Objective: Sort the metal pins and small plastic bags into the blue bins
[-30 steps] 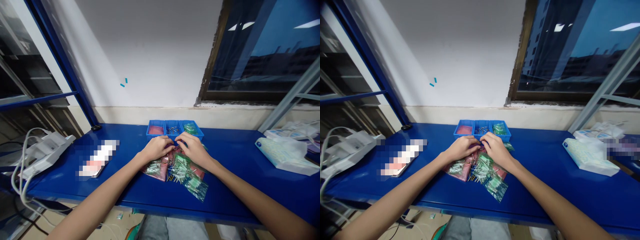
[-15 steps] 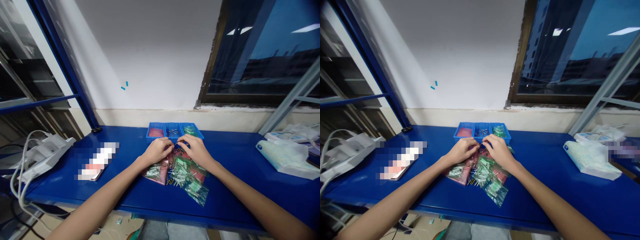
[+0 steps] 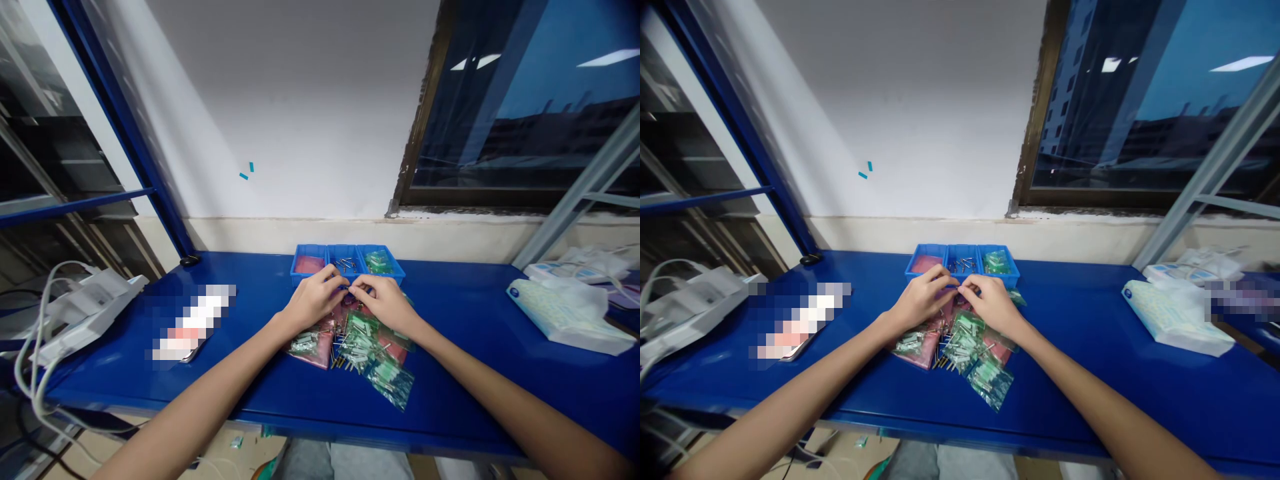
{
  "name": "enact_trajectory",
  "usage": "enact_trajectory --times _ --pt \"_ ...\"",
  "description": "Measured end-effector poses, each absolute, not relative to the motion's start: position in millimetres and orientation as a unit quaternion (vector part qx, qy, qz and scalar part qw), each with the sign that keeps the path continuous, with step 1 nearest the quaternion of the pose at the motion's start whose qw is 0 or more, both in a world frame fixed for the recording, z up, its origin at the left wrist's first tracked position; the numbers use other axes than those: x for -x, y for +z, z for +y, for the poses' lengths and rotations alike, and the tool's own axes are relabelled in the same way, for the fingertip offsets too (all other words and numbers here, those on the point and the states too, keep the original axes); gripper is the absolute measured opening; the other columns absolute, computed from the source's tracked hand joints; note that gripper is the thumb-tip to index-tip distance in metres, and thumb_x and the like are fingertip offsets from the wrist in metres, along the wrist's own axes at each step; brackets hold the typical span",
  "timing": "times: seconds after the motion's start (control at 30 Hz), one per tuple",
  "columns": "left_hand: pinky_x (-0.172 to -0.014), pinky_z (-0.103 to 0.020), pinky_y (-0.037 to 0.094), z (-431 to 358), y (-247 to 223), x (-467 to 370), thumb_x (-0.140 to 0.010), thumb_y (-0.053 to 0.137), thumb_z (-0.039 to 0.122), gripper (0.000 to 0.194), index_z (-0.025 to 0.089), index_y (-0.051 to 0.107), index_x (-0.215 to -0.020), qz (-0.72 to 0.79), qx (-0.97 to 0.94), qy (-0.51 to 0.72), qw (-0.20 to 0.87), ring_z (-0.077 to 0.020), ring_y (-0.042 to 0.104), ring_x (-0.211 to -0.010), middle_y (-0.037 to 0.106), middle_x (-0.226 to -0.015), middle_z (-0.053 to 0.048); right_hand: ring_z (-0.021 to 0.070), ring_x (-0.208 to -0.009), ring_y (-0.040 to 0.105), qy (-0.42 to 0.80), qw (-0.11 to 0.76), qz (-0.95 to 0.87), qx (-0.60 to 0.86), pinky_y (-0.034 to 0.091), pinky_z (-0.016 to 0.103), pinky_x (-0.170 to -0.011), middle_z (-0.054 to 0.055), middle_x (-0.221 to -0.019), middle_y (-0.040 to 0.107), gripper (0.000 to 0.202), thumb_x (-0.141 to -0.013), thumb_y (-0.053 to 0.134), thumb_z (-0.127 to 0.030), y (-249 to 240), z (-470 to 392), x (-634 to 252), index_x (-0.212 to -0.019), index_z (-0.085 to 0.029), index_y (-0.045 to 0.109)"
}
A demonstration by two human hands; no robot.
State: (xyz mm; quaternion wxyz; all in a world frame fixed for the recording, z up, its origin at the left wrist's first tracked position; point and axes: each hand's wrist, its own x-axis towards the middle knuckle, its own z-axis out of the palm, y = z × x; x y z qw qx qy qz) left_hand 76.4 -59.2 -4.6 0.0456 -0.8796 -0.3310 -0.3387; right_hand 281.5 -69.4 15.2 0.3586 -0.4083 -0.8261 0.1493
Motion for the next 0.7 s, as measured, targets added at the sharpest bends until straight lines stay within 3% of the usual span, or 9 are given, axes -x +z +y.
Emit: enact_trajectory --times 0.27,0.47,0.6,0.7 --pt "-0.077 -0.032 0.054 -57 -6 -76 -0.099 0.054 0.026 0.017 0.016 0.067 -0.104 -0.335 0.862 -0.380 0.024 -0.0182 0.066 -0.085 0.070 -0.093 -0.007 0.0160 -0.068 0.061 0.174 0.382 -0.813 0.403 0.042 0.028 -0.065 0.000 -0.074 0.069 0.022 -0.096 0.054 -0.030 17 -70 -282 -0.083 -0.020 0.069" --pt "-0.065 -0.024 0.052 -63 2 -83 -0.089 0.064 0.022 0.009 0.017 0.068 -0.094 -0.349 0.791 -0.476 -0.159 -0.0135 0.067 -0.072 0.072 -0.081 -0.002 0.0178 -0.079 0.067 0.209 0.394 -0.804 0.393 0.048 0.029 -0.070 0.004 -0.091 0.074 0.012 -0.091 0.058 -0.024 9 -67 -279 -0.097 -0.021 0.068" --pt "-0.067 -0.024 0.052 -64 1 -89 -0.085 0.069 0.025 0.012 0.016 0.067 -0.093 -0.344 0.750 -0.504 -0.255 -0.0138 0.067 -0.074 0.071 -0.081 -0.002 0.0177 -0.076 0.066 0.237 0.394 -0.800 0.386 0.048 0.029 -0.068 0.003 -0.086 0.073 0.012 -0.092 0.058 -0.026 7 -68 -278 -0.093 -0.020 0.068" --pt "-0.066 -0.024 0.051 -62 -1 -89 -0.086 0.071 0.028 0.014 0.016 0.066 -0.090 -0.344 0.749 -0.499 -0.267 -0.0137 0.065 -0.073 0.070 -0.081 -0.002 0.0166 -0.072 0.063 0.243 0.389 -0.800 0.388 0.045 0.027 -0.064 0.002 -0.082 0.072 0.014 -0.092 0.057 -0.027 10 -69 -279 -0.089 -0.019 0.068"
